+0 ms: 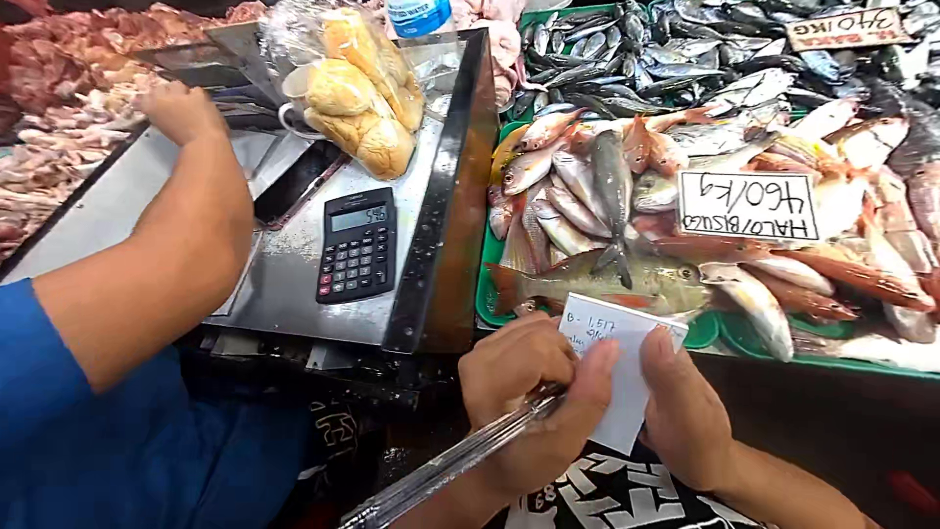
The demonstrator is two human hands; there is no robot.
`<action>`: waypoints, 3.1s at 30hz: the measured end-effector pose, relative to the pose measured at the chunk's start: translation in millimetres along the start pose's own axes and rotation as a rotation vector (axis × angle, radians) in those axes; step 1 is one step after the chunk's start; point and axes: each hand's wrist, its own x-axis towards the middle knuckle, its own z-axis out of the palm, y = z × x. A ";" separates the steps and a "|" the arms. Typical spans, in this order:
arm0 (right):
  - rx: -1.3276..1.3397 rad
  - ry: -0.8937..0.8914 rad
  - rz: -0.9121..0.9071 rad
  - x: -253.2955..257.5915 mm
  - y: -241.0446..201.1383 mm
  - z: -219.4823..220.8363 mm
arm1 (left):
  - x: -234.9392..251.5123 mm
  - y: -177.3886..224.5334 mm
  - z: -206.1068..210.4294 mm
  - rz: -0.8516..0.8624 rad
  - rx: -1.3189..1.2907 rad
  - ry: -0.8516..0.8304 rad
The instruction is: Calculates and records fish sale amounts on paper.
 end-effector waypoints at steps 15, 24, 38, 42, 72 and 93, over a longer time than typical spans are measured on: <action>-0.304 0.084 -0.148 -43.3 -46.2 -116.7 | -37.1 2.2 141.1 0.103 0.196 0.004; -0.264 0.070 -0.168 -57.1 -57.4 -145.0 | -49.7 9.1 170.7 0.170 0.278 -0.020; -0.233 0.048 -0.180 -62.3 -66.3 -155.9 | -53.8 17.2 181.9 0.159 0.207 -0.024; -0.235 0.062 -0.168 -63.1 -67.8 -156.5 | -52.4 16.7 185.4 0.193 0.243 -0.033; -0.175 0.095 -0.101 -65.6 -60.2 -156.6 | -54.6 19.1 168.9 -0.089 -0.116 -0.078; -0.168 0.160 -0.151 -59.7 -42.5 -148.3 | -66.0 -9.8 179.6 0.211 0.320 0.109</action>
